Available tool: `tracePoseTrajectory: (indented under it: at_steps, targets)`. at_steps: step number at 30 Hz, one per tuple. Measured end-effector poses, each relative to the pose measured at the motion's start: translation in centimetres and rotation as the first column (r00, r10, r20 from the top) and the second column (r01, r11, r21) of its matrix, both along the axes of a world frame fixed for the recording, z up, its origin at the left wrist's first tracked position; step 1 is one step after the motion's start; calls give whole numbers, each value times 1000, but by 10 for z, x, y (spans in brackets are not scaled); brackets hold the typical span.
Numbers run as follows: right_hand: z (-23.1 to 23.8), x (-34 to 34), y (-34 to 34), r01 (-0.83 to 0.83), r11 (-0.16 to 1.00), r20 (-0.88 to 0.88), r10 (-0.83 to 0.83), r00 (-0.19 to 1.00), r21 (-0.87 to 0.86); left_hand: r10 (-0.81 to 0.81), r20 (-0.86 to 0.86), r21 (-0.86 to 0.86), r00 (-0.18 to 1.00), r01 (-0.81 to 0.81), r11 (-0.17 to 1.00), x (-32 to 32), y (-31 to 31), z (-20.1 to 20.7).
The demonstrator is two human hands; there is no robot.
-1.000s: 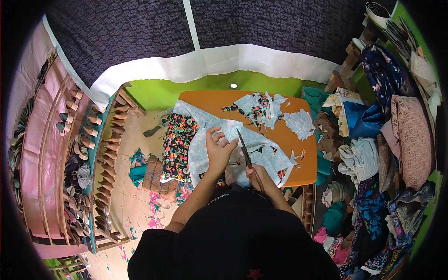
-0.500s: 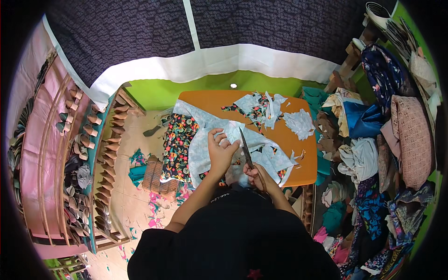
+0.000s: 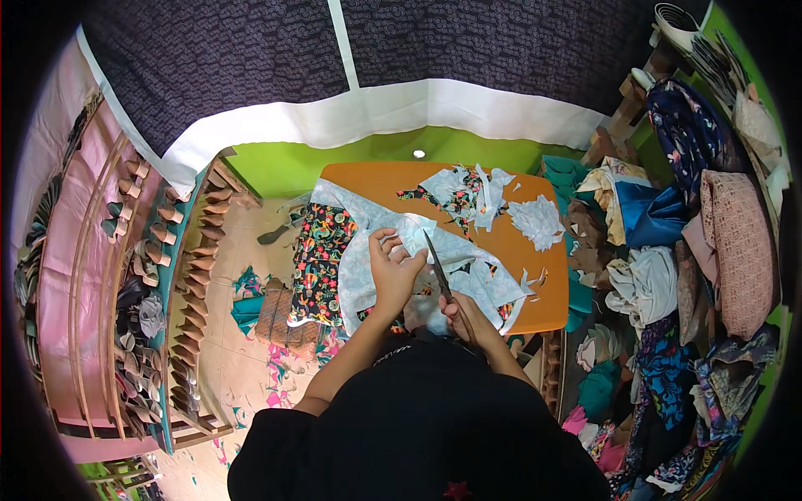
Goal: Cutting pieces of floral and solid-colored fabric using large scissors on a wooden table.
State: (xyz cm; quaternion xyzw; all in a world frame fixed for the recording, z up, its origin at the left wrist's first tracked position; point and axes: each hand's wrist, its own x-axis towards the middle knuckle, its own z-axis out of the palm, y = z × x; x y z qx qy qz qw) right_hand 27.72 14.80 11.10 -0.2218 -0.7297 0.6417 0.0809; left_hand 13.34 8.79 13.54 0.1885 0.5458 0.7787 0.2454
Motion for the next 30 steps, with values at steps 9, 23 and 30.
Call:
tracePoseTrajectory:
  at_steps: [9, 23, 30]
  targets:
    - [-12, -1, -1, 2, 1000, -38, -2, 999, 6, 5, -9, 18, 1000, -5, 1000, -1, -1, 1]
    - [-13, -2, -1, 59, 969, -56, -47, 997, 240, 42, -1, 16, 999, -42, 999, -2, 1, 2]
    - [-7, -3, -1, 25, 969, 29, -33, 999, 245, 33, -25, -8, 999, -34, 999, -5, 2, -4]
